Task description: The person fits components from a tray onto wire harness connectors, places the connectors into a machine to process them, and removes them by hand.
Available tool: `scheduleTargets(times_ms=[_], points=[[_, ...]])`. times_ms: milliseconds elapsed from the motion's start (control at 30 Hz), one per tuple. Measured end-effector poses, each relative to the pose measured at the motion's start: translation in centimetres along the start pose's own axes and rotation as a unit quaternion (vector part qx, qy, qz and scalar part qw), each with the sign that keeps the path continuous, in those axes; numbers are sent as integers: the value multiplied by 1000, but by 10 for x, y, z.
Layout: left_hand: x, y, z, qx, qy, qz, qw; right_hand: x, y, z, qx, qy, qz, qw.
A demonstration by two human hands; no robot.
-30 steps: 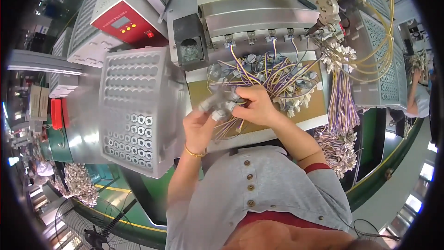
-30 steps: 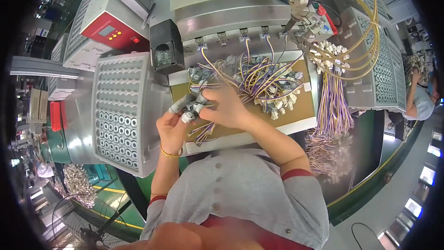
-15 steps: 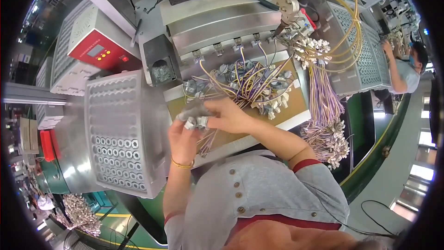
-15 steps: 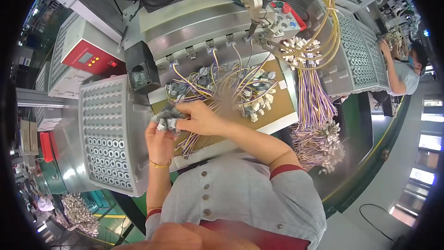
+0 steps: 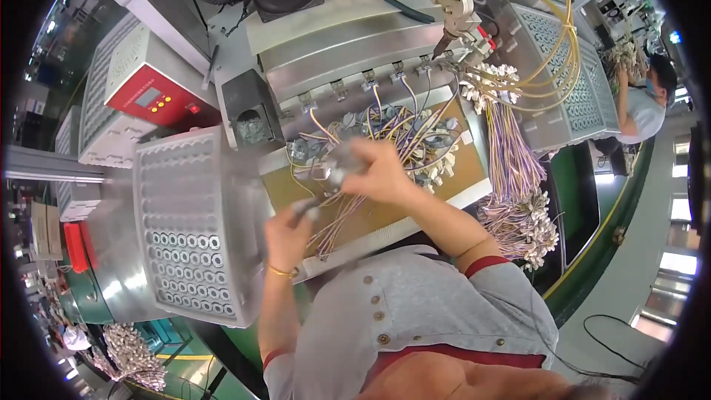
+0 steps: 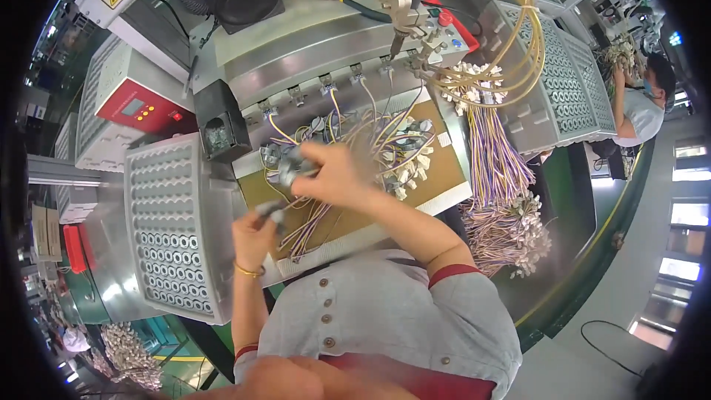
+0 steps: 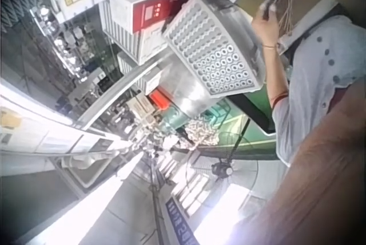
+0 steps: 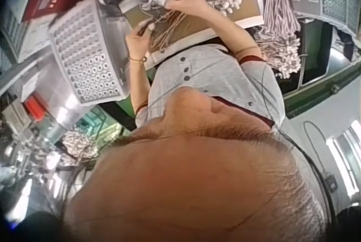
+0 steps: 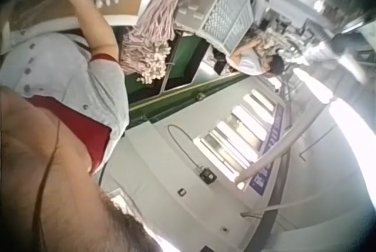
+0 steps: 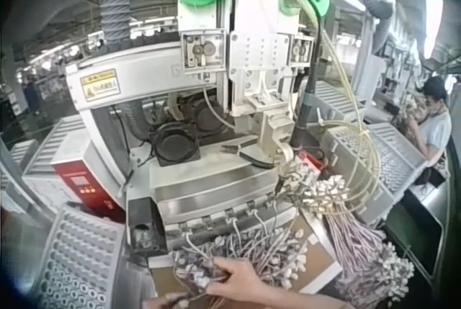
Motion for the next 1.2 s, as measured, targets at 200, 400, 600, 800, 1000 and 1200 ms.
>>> scheduleTargets(times_ms=[200,400,600,800,1000,1200], points=[[-2,-1,-33,49,55,16,997,10,4,-28,-3,112,37,993],[-3,-8,-41,37,71,-7,997,12,-11,-18,79,109,5,991],[-12,-3,-35,2,74,34,997,10,-7,-10,114,77,-7,991],[-19,23,-24,116,68,124,983,8,-11,-7,40,80,-13,996],[-21,47,-15,226,123,256,932,12,3,0,109,71,18,991],[-25,41,-19,153,156,238,946,19,4,5,138,103,42,984]])
Point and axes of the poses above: each hand's wrist, its own x-axis towards the middle knuckle, its own z-axis out of the palm, y = z × x, the point moved 4 cm from there along x, towards the middle knuckle, and after that the axes turned 6 degrees about -x, right-handed, at the moved point
